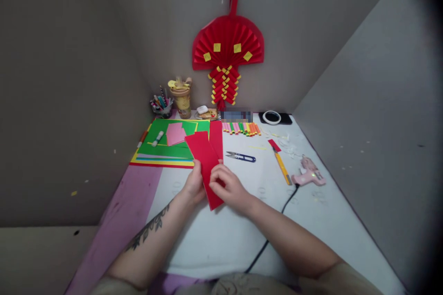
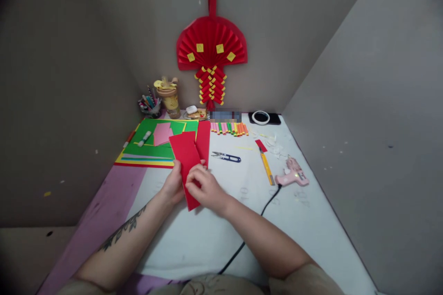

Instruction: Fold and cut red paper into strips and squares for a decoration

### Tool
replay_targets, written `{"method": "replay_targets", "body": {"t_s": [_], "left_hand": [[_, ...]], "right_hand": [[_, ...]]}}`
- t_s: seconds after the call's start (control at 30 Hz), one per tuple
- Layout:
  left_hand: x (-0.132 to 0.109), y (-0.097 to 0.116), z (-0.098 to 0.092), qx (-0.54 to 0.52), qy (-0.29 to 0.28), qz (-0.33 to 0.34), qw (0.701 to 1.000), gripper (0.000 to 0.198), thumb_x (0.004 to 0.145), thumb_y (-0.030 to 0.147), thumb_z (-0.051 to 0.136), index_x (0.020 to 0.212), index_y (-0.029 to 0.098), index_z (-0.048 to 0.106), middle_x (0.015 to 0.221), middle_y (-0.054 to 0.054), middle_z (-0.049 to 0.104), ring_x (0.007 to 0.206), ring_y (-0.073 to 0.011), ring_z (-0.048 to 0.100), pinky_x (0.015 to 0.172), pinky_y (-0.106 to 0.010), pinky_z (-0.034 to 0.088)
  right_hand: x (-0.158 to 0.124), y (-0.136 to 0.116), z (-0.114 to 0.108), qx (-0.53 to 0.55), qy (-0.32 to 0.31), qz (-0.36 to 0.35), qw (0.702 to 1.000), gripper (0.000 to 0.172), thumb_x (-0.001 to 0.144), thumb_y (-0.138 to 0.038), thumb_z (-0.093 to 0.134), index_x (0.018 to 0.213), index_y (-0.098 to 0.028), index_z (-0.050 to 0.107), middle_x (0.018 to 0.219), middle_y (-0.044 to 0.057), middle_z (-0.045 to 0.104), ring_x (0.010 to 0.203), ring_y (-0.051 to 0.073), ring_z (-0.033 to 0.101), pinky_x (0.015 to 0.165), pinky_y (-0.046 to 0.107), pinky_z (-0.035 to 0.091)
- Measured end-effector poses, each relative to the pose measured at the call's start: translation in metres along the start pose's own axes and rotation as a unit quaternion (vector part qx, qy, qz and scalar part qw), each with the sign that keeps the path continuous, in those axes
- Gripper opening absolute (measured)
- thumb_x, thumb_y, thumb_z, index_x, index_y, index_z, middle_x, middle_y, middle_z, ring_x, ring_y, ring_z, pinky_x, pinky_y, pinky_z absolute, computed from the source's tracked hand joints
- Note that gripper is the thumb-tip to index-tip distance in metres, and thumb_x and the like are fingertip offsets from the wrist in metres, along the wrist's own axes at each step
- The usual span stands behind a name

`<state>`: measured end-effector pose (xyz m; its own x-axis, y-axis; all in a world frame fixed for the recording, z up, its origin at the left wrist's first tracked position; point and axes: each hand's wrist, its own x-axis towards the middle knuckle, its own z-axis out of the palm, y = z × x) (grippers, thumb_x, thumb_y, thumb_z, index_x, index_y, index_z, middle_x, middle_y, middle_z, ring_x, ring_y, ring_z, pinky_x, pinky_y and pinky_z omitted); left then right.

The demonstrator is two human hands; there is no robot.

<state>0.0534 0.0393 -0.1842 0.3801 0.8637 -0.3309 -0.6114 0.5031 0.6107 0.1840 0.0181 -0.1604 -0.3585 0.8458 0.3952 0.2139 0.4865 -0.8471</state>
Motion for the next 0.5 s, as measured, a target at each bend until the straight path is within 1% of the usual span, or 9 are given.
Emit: {"method": "replay_targets", "body": {"t_s": [0.07, 0.13, 0.2, 0.27, 0.3, 0.33, 0.37, 0.43, 0.5], "left_hand": [[-0.002, 0.003, -0.003, 0.006, 0.007, -0.023, 1.0, 0.075, 0.081, 0.072, 0.03, 0.109, 0.012, 0.065, 0.103, -0.014, 0.07, 0.103, -0.027, 0.062, 0.091, -0.038, 0.048], [-0.006, 0.005, -0.005, 0.02, 0.008, -0.041, 0.999, 0.074, 0.08, 0.072, 0.035, 0.108, 0.011, 0.066, 0.103, -0.015, 0.07, 0.099, -0.027, 0.064, 0.085, -0.036, 0.05], [-0.009, 0.005, -0.006, 0.038, 0.002, -0.045, 0.998, 0.064, 0.081, 0.065, 0.046, 0.109, 0.011, 0.066, 0.105, -0.016, 0.07, 0.093, -0.0263, 0.066, 0.078, -0.035, 0.052], [-0.012, 0.004, -0.005, 0.053, 0.0, -0.043, 0.998, 0.049, 0.081, 0.05, 0.058, 0.111, 0.012, 0.065, 0.106, -0.016, 0.069, 0.09, -0.0257, 0.067, 0.075, -0.033, 0.052], [-0.012, 0.004, -0.005, 0.056, 0.002, -0.044, 0.997, 0.043, 0.08, 0.042, 0.062, 0.111, 0.011, 0.065, 0.107, -0.016, 0.069, 0.09, -0.0257, 0.067, 0.074, -0.033, 0.052], [-0.012, 0.006, -0.005, 0.055, 0.005, -0.041, 0.998, 0.04, 0.079, 0.035, 0.064, 0.111, 0.011, 0.065, 0.107, -0.016, 0.069, 0.091, -0.0257, 0.067, 0.074, -0.033, 0.052], [-0.012, 0.009, -0.005, 0.05, 0.012, -0.037, 0.998, 0.038, 0.079, 0.03, 0.065, 0.111, 0.011, 0.065, 0.107, -0.016, 0.069, 0.091, -0.0255, 0.067, 0.075, -0.033, 0.053], [-0.011, 0.021, -0.008, 0.029, 0.033, -0.008, 0.999, 0.034, 0.078, 0.025, 0.064, 0.11, 0.012, 0.065, 0.104, -0.014, 0.071, 0.088, -0.0244, 0.067, 0.075, -0.033, 0.054], [-0.01, 0.039, -0.015, 0.002, 0.063, 0.06, 0.996, 0.032, 0.078, 0.022, 0.062, 0.109, 0.015, 0.065, 0.097, -0.009, 0.073, 0.081, -0.0222, 0.068, 0.073, -0.034, 0.056]], "right_hand": [[0.007, 0.005, -0.026, 0.03, 0.068, 0.022, 0.997, 0.014, 0.086, -0.026, 0.05, 0.073, -0.022, 0.05, 0.083, 0.003, 0.054, 0.081, 0.017, 0.054, 0.078, 0.032, 0.045], [0.013, 0.02, -0.06, 0.025, 0.147, 0.071, 0.986, 0.017, 0.086, -0.032, 0.048, 0.072, -0.021, 0.05, 0.078, 0.003, 0.054, 0.073, 0.017, 0.053, 0.071, 0.032, 0.046], [0.014, 0.039, -0.093, -0.052, 0.197, 0.135, 0.97, 0.026, 0.089, -0.036, 0.037, 0.078, -0.02, 0.055, 0.076, 0.006, 0.057, 0.075, 0.02, 0.054, 0.073, 0.035, 0.046], [0.009, 0.059, -0.12, -0.224, 0.21, 0.183, 0.934, 0.018, 0.08, -0.031, 0.05, 0.082, -0.018, 0.061, 0.093, 0.012, 0.062, 0.097, 0.026, 0.053, 0.088, 0.041, 0.041], [0.005, 0.067, -0.129, -0.291, 0.224, 0.196, 0.909, 0.019, 0.076, -0.028, 0.055, 0.088, -0.016, 0.063, 0.106, 0.015, 0.06, 0.107, 0.03, 0.049, 0.094, 0.044, 0.037], [0.001, 0.073, -0.135, -0.33, 0.219, 0.204, 0.895, 0.019, 0.074, -0.025, 0.055, 0.088, -0.016, 0.065, 0.112, 0.016, 0.059, 0.111, 0.03, 0.048, 0.096, 0.045, 0.035], [-0.002, 0.078, -0.138, -0.347, 0.207, 0.205, 0.891, 0.017, 0.074, -0.023, 0.055, 0.085, -0.016, 0.065, 0.113, 0.016, 0.059, 0.111, 0.03, 0.049, 0.097, 0.045, 0.035], [-0.006, 0.082, -0.139, -0.338, 0.175, 0.196, 0.904, 0.015, 0.077, -0.024, 0.051, 0.075, -0.018, 0.065, 0.107, 0.013, 0.062, 0.104, 0.027, 0.054, 0.094, 0.043, 0.039], [-0.004, 0.082, -0.135, -0.319, 0.154, 0.182, 0.917, 0.02, 0.08, -0.029, 0.051, 0.067, -0.019, 0.063, 0.1, 0.011, 0.065, 0.098, 0.025, 0.057, 0.091, 0.04, 0.041]]}}
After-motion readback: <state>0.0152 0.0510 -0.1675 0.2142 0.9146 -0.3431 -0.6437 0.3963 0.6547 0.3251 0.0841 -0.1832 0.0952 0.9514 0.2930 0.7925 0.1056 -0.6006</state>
